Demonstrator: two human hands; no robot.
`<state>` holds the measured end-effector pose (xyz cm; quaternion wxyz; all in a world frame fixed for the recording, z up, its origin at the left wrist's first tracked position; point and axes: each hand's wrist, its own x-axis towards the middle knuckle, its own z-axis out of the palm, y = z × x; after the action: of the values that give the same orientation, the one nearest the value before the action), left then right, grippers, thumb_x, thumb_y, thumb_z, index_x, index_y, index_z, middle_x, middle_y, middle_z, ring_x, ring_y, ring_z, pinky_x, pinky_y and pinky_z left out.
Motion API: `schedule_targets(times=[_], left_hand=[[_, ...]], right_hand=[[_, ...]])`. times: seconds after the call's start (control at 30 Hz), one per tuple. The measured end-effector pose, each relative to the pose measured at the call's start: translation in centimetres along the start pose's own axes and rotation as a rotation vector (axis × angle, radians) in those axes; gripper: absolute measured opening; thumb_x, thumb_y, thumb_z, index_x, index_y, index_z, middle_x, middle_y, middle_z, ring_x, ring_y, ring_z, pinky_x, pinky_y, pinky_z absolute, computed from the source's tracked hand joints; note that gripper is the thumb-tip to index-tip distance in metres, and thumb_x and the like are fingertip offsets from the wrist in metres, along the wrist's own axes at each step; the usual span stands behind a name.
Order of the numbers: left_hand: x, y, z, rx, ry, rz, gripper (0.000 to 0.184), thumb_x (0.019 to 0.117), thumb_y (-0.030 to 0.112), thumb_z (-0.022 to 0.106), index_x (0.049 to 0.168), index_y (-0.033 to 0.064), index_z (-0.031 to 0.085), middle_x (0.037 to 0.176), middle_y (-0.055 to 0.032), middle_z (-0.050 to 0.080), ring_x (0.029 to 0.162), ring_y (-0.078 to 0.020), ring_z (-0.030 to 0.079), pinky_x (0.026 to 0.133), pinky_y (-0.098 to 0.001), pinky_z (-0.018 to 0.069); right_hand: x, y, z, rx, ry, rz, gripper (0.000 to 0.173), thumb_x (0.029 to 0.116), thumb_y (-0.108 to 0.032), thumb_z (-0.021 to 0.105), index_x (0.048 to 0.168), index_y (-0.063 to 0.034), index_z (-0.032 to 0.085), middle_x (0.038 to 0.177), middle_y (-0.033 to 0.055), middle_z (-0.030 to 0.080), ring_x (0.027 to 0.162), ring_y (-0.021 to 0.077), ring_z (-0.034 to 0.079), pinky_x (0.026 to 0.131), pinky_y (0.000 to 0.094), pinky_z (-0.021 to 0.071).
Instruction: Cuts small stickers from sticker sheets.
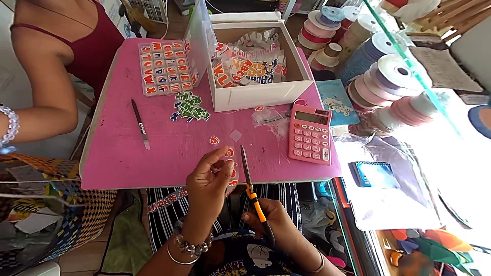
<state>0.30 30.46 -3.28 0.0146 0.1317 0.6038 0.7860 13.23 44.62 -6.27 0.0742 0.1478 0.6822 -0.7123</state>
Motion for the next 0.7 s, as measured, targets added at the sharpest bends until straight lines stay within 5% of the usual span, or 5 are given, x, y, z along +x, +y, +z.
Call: schedule_targets(times=[0.13,0.37,0.7], left_hand=[[3.5,1.1,-3.2,0.213,-0.19,-0.156,0.031,0.0929,0.005,0.07,0.124,0.0057,0.07,0.102,-0.0019,0.073,0.082,-0.0083,0.069,0.073,-0.0225,0.0594],[8.4,1.2,-6.1,0.281,-0.806,-0.433,0.026,0.0927,0.0,0.069,0.117,0.0088,0.073,0.092,0.0035,0.073,0.072,-0.0006,0.065,0.069,-0.0155,0.0549],[8.1,0.7,-6.2,0.294,-0.874,-0.414,0.023,0.0943,0.003,0.067,0.116,0.0082,0.072,0.096,0.0048,0.071,0.076,0.0024,0.064,0.071,-0.0131,0.0535]], right_hand=[[-0.3,0.0,-2.0,-0.141,-0.152,0.102,0.038,0.0869,-0.048,0.078,0.088,-0.014,0.062,0.066,-0.0093,0.057,0.056,-0.0007,0.054,0.052,0.0173,0.0459],[-0.6,-0.6,-3.9,-0.285,-0.27,0.281,0.042,0.0842,-0.052,0.079,0.085,-0.0135,0.064,0.062,-0.0092,0.054,0.053,-0.0002,0.051,0.051,0.0189,0.0427],[0.2,-0.8,-2.5,-0.295,-0.218,0.318,0.036,0.0859,-0.045,0.079,0.081,-0.0136,0.064,0.06,-0.0087,0.056,0.05,0.0005,0.053,0.049,0.0186,0.0453]])
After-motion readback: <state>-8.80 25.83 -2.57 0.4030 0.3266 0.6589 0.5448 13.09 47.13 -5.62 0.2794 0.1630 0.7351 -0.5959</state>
